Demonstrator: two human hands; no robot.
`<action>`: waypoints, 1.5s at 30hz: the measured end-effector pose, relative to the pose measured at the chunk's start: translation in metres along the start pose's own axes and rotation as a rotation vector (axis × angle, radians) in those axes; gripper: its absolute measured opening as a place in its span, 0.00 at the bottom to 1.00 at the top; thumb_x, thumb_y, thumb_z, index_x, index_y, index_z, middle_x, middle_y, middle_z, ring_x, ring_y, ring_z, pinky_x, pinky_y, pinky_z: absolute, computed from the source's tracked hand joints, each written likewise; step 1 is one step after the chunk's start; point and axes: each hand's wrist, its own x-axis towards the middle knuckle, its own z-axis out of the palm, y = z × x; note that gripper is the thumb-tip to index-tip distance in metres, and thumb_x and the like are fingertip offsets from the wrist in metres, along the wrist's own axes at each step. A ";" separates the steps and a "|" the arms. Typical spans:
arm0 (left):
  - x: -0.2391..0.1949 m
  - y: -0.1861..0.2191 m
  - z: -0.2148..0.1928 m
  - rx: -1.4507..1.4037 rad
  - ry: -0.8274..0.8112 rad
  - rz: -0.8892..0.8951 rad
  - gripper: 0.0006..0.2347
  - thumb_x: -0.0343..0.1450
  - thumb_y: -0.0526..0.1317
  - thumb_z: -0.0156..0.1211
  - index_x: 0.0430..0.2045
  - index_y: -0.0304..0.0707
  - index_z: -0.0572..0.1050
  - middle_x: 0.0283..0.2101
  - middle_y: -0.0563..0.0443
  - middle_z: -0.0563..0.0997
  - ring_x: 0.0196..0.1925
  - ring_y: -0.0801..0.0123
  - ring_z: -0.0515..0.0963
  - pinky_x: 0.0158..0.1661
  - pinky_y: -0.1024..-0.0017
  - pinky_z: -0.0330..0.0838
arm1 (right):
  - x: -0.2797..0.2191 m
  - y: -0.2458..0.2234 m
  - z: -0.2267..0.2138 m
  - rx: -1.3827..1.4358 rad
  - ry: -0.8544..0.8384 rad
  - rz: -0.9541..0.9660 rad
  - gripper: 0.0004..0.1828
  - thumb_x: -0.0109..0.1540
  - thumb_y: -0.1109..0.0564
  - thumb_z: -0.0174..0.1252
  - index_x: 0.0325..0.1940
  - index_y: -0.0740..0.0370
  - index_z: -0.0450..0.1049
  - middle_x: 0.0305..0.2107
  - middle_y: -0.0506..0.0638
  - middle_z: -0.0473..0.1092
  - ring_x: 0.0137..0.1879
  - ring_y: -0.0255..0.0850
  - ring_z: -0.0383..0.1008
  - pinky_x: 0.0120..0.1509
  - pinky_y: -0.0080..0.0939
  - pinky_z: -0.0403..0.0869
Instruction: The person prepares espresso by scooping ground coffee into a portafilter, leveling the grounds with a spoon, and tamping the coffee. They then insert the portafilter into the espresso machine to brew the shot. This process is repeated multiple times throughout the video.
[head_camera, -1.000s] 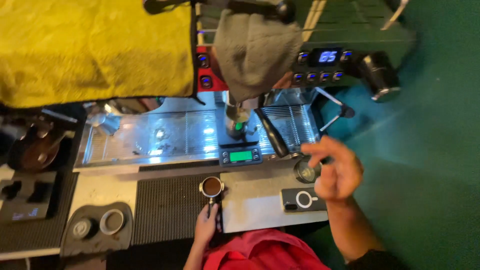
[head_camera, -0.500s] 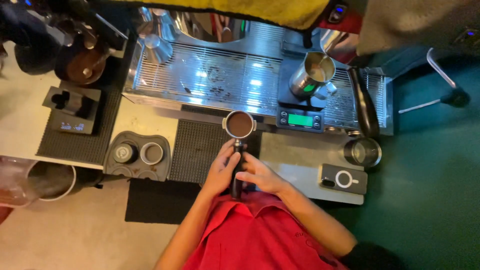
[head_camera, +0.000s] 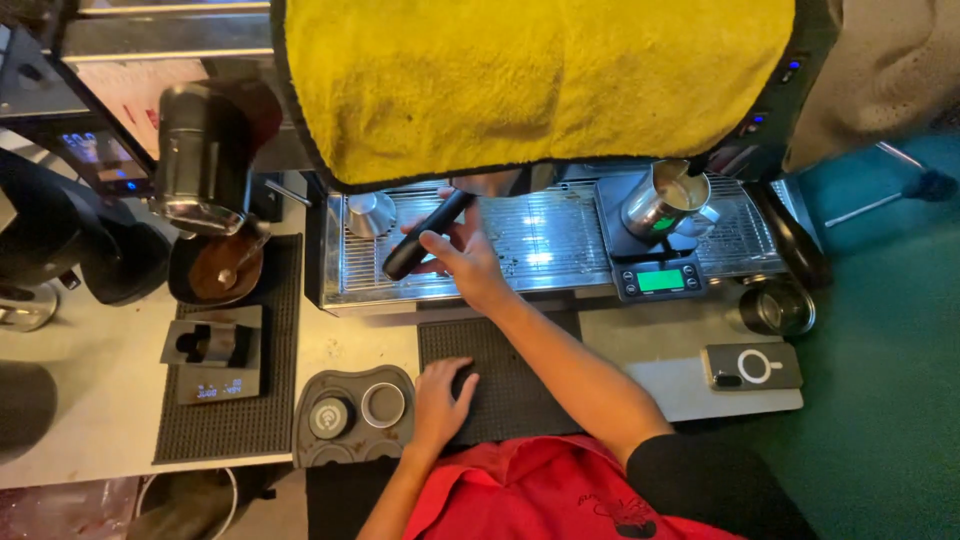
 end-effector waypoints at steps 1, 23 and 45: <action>0.003 0.003 -0.007 0.000 0.000 0.005 0.14 0.75 0.52 0.60 0.53 0.58 0.79 0.50 0.61 0.82 0.58 0.61 0.78 0.55 0.60 0.68 | 0.004 0.004 0.008 -0.001 0.000 -0.005 0.37 0.66 0.60 0.66 0.73 0.50 0.53 0.49 0.64 0.76 0.49 0.55 0.82 0.38 0.53 0.86; 0.058 0.127 0.002 -0.314 -0.103 0.092 0.13 0.72 0.40 0.62 0.51 0.44 0.77 0.44 0.53 0.86 0.48 0.59 0.84 0.50 0.61 0.72 | -0.050 -0.208 -0.099 -0.587 -0.225 0.551 0.44 0.66 0.57 0.59 0.82 0.51 0.45 0.21 0.55 0.71 0.15 0.40 0.71 0.17 0.36 0.71; 0.139 0.277 0.083 -0.796 -0.114 -0.149 0.38 0.71 0.34 0.65 0.77 0.45 0.49 0.46 0.36 0.86 0.40 0.60 0.88 0.45 0.68 0.82 | -0.133 -0.233 -0.278 -0.775 0.440 0.496 0.35 0.71 0.54 0.53 0.81 0.55 0.50 0.46 0.75 0.73 0.22 0.54 0.80 0.21 0.39 0.82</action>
